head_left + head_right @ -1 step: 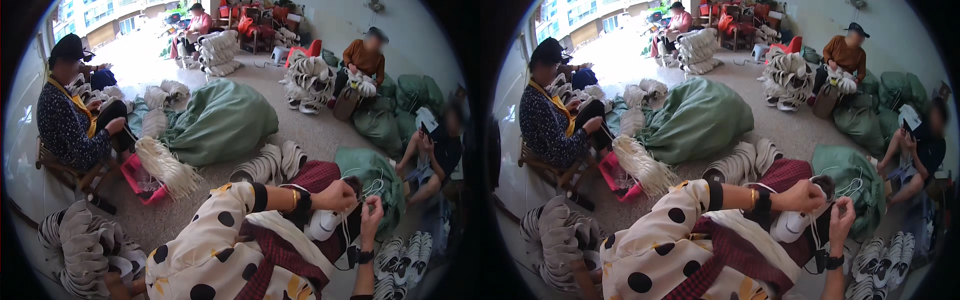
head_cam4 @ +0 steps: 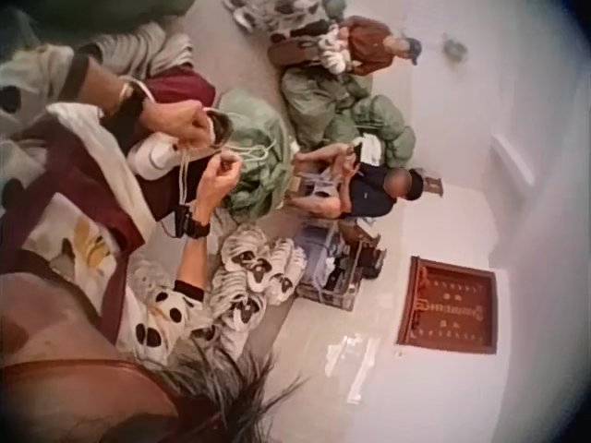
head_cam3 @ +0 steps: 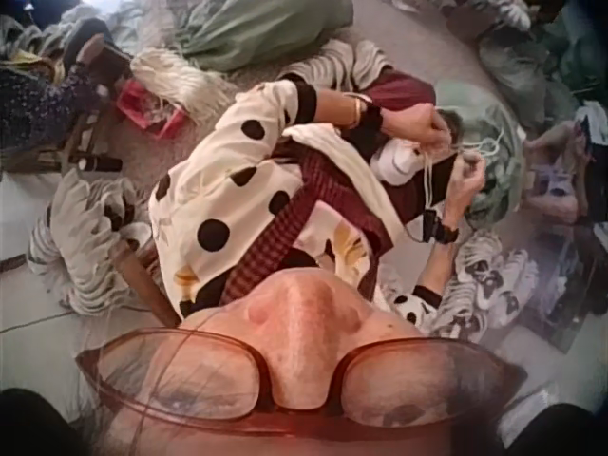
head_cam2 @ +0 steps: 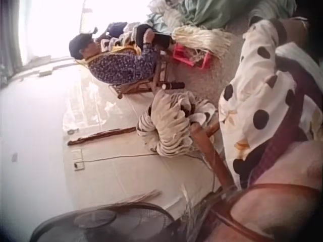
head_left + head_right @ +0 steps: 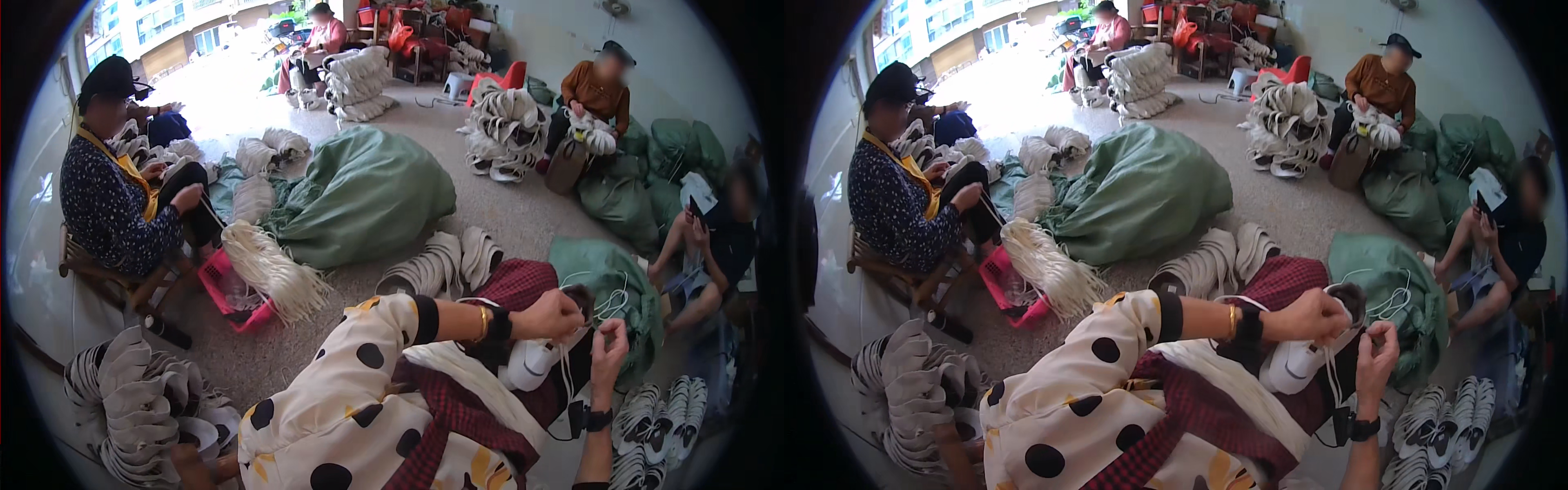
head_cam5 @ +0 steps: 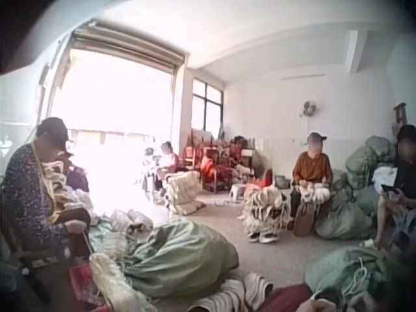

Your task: Lace and knot the shoelaces on white athletic shoes.

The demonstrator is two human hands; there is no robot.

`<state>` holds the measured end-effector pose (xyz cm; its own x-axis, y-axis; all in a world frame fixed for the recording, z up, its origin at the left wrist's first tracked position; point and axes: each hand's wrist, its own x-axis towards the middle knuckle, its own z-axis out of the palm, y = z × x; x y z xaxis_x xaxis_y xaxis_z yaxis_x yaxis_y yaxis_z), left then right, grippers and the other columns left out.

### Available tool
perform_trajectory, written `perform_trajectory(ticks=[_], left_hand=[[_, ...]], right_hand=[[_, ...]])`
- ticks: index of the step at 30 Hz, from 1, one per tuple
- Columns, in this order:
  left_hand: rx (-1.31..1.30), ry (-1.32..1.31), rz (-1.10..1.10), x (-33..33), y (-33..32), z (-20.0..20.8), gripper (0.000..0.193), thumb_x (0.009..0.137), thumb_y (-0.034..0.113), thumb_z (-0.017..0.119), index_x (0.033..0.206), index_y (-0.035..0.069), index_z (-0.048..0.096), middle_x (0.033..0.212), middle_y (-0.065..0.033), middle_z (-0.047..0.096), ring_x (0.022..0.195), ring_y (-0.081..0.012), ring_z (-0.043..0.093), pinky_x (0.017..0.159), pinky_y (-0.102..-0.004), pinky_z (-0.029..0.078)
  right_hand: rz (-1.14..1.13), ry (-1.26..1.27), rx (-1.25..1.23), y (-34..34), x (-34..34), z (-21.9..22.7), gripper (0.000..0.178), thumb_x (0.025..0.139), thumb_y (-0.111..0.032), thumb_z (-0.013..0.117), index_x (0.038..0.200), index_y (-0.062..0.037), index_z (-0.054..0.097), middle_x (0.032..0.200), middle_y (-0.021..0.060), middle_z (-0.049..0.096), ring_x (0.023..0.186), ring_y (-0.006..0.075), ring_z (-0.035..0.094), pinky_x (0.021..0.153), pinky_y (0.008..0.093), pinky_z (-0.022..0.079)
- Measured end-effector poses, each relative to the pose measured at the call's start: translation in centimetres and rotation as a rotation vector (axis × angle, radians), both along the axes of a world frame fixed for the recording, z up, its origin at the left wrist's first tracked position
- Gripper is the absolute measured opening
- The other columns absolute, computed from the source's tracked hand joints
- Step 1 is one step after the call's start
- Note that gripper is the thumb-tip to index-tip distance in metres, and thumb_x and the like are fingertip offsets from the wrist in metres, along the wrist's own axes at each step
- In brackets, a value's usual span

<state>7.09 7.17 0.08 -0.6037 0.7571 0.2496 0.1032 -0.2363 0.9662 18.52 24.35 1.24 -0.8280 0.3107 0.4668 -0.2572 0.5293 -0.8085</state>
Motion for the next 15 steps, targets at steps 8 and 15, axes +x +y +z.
perform_trajectory(ticks=[8,15], left_hand=[[0.159,0.760,0.049,1.2,0.8,-0.3,0.015,0.088,0.014,0.061,0.082,0.000,0.063,0.072,-0.0177,0.059,0.069,-0.0325,0.062,0.061,-0.0412,0.051],[-0.097,1.479,0.082,3.5,-1.8,-2.5,0.024,0.077,0.013,0.060,0.099,0.002,0.059,0.088,-0.0097,0.053,0.079,-0.0246,0.060,0.067,-0.0358,0.053]], right_hand=[[-0.107,-0.023,-0.089,0.2,1.8,-1.0,0.004,0.093,-0.003,0.054,0.095,-0.0036,0.051,0.089,0.0001,0.051,0.077,0.0066,0.047,0.062,0.0190,0.040],[-0.011,-0.077,-0.062,-0.8,0.2,-0.2,0.011,0.088,0.003,0.053,0.096,-0.0011,0.059,0.087,-0.0007,0.059,0.081,0.0057,0.057,0.071,0.0206,0.048]])
